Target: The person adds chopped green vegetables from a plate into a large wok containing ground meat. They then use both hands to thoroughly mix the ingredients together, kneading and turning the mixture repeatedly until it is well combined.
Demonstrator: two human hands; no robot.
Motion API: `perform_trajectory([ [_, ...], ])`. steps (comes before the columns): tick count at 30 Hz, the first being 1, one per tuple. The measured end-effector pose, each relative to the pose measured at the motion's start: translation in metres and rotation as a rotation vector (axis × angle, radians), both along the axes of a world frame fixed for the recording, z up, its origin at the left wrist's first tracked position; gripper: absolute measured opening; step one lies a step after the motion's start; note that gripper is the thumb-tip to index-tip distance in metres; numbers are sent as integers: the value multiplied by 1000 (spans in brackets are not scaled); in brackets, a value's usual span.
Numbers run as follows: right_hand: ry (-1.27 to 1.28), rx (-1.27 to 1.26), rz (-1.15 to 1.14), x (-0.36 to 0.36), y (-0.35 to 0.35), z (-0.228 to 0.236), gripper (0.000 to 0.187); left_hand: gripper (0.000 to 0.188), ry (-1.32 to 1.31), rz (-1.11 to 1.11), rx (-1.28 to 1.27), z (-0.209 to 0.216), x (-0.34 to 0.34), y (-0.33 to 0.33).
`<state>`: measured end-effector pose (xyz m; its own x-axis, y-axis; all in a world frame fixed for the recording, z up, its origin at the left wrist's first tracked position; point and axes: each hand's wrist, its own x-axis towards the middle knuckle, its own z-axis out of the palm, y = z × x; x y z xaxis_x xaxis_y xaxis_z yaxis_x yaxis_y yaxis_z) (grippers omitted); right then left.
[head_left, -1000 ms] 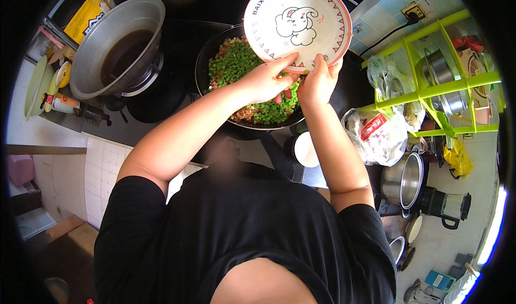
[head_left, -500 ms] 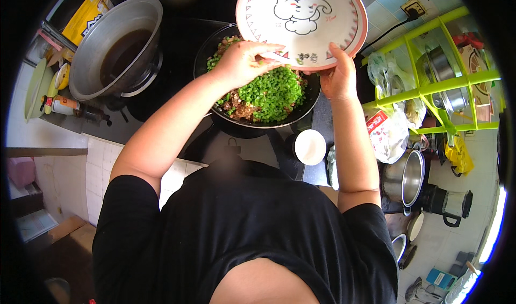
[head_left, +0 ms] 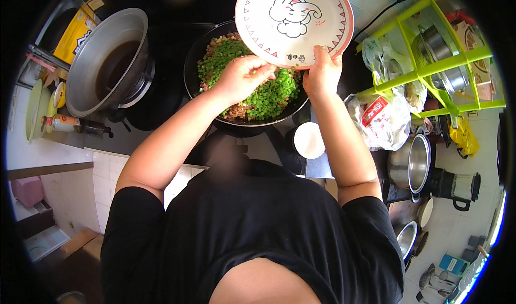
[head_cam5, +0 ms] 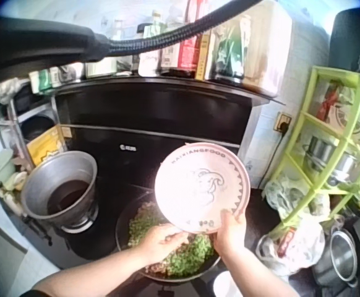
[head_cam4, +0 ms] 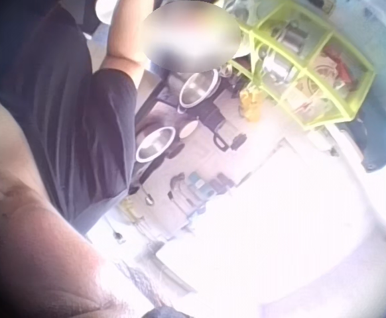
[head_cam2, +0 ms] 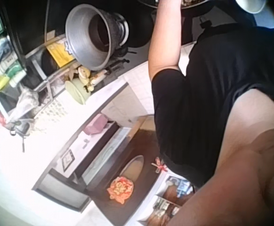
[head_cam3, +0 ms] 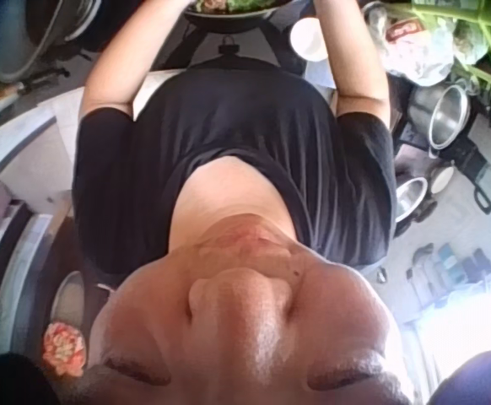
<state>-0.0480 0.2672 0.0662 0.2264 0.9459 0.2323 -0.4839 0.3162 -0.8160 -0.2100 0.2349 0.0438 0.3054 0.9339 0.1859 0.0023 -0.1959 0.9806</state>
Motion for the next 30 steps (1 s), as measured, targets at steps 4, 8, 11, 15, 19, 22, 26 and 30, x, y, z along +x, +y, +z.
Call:
perform_trajectory([
  [4, -56, 39, -94, 0, 6, -11, 45, 25, 232, 131, 322, 10, 15, -8],
  [8, -128, -18, -188, -2, 5, -13, 46, 40, 451, -3, 347, 15, 26, -12],
  [11, -42, -54, -201, 9, 8, -8, 43, 31, 345, 9, 413, 5, 14, -9],
  [15, -4, -99, -286, 44, 14, -11, 38, 7, 427, 99, 568, 3, 3, 1],
  [19, -75, -247, -327, 96, 5, -17, 39, 29, 780, 79, 433, 4, -5, -1],
  [22, -58, -425, -348, 125, 4, -37, 38, 49, 1204, 54, 573, -3, -6, -8],
  [26, 52, -728, -307, 155, 8, -84, 33, 56, 1168, 84, 556, 3, 2, -9],
  [30, 184, -856, -255, 170, 9, -124, 33, 50, 1126, 135, 566, 2, 5, -9],
])
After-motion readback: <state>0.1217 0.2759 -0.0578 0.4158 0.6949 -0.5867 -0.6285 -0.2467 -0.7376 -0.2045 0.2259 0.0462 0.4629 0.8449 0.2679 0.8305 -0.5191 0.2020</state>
